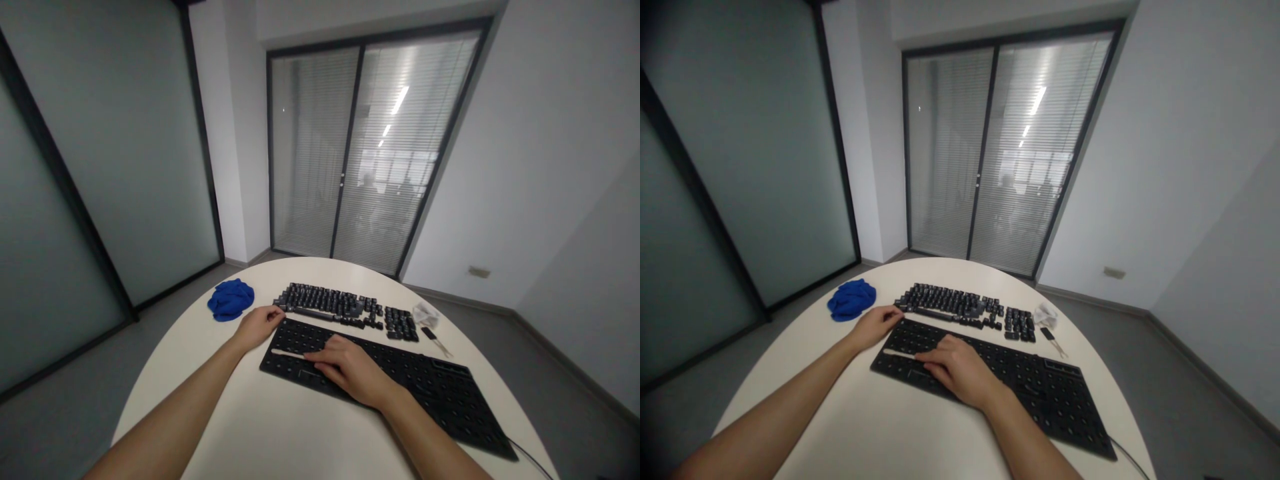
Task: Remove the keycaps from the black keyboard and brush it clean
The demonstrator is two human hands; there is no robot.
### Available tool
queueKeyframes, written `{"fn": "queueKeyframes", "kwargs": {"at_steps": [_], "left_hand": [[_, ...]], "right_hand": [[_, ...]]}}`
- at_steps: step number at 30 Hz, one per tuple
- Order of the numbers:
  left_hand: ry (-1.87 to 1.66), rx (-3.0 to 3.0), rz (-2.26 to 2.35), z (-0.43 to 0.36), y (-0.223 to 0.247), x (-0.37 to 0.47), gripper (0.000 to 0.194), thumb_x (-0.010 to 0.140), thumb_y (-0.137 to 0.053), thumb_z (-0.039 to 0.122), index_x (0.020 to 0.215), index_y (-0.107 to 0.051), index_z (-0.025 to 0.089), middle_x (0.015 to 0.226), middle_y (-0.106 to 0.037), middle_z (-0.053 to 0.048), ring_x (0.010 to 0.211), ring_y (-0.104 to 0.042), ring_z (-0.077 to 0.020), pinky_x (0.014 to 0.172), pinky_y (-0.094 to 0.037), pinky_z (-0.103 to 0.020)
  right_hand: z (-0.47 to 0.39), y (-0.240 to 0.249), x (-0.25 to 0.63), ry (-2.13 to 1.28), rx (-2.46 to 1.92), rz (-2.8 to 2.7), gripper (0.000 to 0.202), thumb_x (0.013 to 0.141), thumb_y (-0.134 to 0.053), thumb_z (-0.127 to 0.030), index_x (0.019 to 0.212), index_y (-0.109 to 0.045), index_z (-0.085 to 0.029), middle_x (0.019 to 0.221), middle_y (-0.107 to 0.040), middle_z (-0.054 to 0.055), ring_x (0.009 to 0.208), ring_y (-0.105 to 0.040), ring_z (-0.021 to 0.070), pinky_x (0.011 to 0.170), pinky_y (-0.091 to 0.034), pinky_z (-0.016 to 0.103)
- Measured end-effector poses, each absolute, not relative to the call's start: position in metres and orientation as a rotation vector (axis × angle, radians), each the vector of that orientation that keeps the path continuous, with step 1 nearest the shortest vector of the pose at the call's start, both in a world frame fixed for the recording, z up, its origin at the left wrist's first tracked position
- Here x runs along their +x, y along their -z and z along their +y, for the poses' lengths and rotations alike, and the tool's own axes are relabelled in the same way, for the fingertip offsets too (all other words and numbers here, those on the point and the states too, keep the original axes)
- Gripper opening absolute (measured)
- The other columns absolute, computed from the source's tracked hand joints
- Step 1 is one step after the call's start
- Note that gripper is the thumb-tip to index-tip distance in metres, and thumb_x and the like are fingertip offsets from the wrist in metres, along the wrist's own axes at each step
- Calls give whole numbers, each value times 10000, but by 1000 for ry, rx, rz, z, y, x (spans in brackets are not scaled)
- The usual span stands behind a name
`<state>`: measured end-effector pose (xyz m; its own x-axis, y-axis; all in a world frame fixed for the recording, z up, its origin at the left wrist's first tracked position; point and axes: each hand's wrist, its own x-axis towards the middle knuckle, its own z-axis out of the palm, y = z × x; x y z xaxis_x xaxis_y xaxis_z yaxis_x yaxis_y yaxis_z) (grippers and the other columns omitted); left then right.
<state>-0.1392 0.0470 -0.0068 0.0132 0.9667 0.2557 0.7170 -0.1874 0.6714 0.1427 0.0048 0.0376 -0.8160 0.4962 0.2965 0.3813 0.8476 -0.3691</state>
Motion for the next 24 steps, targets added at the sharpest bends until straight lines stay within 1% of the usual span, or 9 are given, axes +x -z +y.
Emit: {"fn": "queueKeyframes", "kwargs": {"at_steps": [3, 7, 12, 15, 18, 21, 24], "left_hand": [[-969, 1943, 1730, 47, 6, -139, 323, 866, -516, 471, 887, -735, 235, 859, -747, -10, 801, -667, -214, 726, -444, -265], [-961, 1940, 1731, 47, 5, -139, 319, 863, -520, 466, 894, -738, 235, 853, -749, -11, 799, -670, -215, 727, -446, -265], [-962, 1941, 1728, 47, 5, -139, 331, 863, -518, 473, 894, -735, 225, 859, -749, -18, 810, -669, -218, 744, -450, -268], [-964, 1937, 1729, 47, 6, -140, 329, 863, -519, 476, 896, -735, 230, 866, -748, -16, 812, -668, -218, 743, -451, -268], [-968, 1931, 1728, 48, 6, -140, 327, 859, -523, 480, 896, -736, 236, 865, -750, -15, 804, -667, -216, 735, -451, -267], [-973, 1928, 1725, 48, 7, -140, 326, 856, -527, 482, 894, -736, 235, 850, -748, -16, 788, -666, -214, 724, -451, -267], [-973, 1926, 1726, 48, 8, -140, 328, 854, -529, 483, 891, -735, 231, 836, -746, -20, 778, -666, -216, 716, -452, -268]], "right_hand": [[5, -36, 143, -418, -667, -2627, 295, 988, -496, -272, 1233, -660, -271, 890, -666, 51, 895, -555, 191, 779, -431, 290], [5, -36, 142, -448, -675, -2593, 298, 980, -497, -231, 1231, -655, -263, 993, -697, 50, 931, -560, 188, 812, -436, 294], [5, -37, 142, -426, -641, -2621, 289, 954, -533, -217, 1201, -674, -271, 921, -701, 42, 904, -560, 193, 806, -434, 306], [4, -37, 143, -443, -618, -2584, 294, 936, -531, -184, 1184, -676, -247, 952, -709, 48, 906, -568, 193, 802, -440, 307], [3, -38, 143, -458, -595, -2557, 279, 887, -559, -157, 1117, -701, -223, 925, -709, 54, 889, -580, 193, 783, -451, 301], [3, -40, 143, -458, -585, -2563, 267, 835, -590, -135, 1041, -731, -231, 864, -709, 45, 870, -588, 194, 779, -457, 297], [3, -41, 142, -484, -604, -2529, 279, 816, -593, -113, 1027, -736, -227, 881, -714, 46, 861, -598, 186, 767, -463, 284]]}}
